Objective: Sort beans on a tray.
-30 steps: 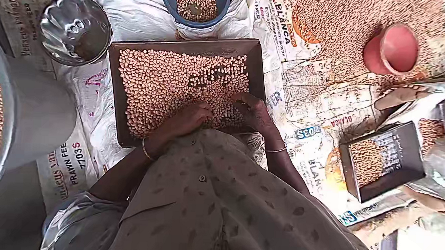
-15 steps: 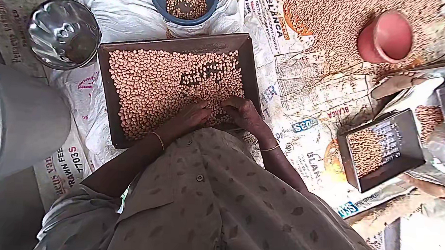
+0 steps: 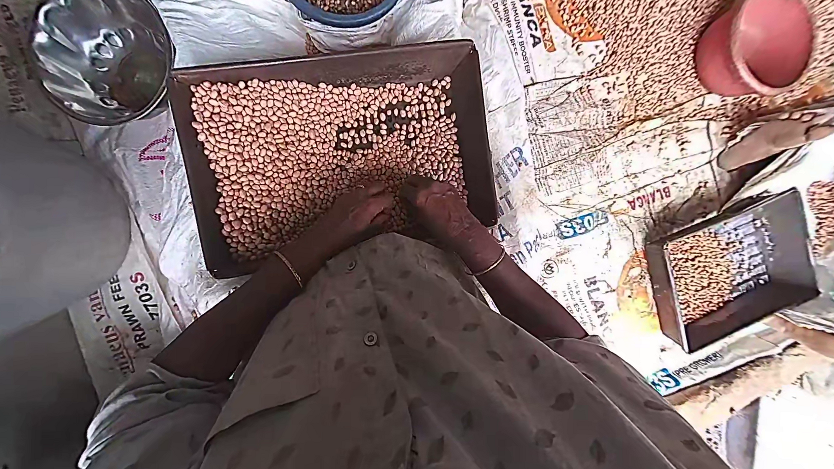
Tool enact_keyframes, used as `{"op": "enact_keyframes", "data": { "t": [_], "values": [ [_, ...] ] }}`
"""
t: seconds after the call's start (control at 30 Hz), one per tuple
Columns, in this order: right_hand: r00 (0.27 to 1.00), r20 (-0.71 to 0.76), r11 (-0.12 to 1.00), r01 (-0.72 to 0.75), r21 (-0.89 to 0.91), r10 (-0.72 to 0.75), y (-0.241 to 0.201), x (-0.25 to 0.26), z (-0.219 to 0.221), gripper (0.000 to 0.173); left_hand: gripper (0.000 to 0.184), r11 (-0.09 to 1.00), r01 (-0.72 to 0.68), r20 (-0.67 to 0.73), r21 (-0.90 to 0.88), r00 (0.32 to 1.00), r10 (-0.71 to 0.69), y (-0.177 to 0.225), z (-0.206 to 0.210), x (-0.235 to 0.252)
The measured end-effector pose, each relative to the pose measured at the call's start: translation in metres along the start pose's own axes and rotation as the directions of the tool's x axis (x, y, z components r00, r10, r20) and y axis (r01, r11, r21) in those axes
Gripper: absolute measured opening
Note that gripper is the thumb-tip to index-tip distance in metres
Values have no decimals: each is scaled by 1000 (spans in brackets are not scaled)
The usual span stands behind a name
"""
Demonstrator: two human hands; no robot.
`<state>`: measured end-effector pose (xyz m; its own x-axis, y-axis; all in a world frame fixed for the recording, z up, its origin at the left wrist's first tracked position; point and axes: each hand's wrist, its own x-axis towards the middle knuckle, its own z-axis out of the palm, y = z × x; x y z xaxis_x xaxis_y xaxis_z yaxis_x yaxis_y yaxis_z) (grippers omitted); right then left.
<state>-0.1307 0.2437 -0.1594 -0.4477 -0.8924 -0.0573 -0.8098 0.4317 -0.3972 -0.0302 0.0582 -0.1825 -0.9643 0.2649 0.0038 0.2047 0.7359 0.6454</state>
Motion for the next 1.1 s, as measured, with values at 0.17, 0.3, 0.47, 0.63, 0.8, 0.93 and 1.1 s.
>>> {"op": "enact_keyframes", "data": {
  "t": [0.17,0.3,0.47,0.63,0.8,0.93,1.1],
  "values": [
    [994,-56,993,-96,-64,92,1,0,-6,14,18,992,-54,64,111,997,48,4,-1,3],
    [999,-42,994,-20,-108,15,12,-4,-5,16,15,955,-133,86,266,990,114,5,1,5],
    [1000,-13,994,19,-108,-21,17,-3,-2,12,18,939,-147,225,312,971,78,18,-7,13],
    [970,-114,814,-115,569,217,11,-15,-31,10,18,978,-60,182,202,983,23,8,-14,15],
    [948,215,131,-250,959,233,14,-9,-28,32,9,955,-67,-204,-289,979,7,5,-22,21],
    [950,284,-38,-282,959,130,-3,3,-31,31,16,935,15,-205,-354,974,-93,25,-45,25],
    [954,266,235,-292,927,135,-20,-3,-53,16,36,576,-271,-309,-771,951,34,85,-80,15]
  ]
}}
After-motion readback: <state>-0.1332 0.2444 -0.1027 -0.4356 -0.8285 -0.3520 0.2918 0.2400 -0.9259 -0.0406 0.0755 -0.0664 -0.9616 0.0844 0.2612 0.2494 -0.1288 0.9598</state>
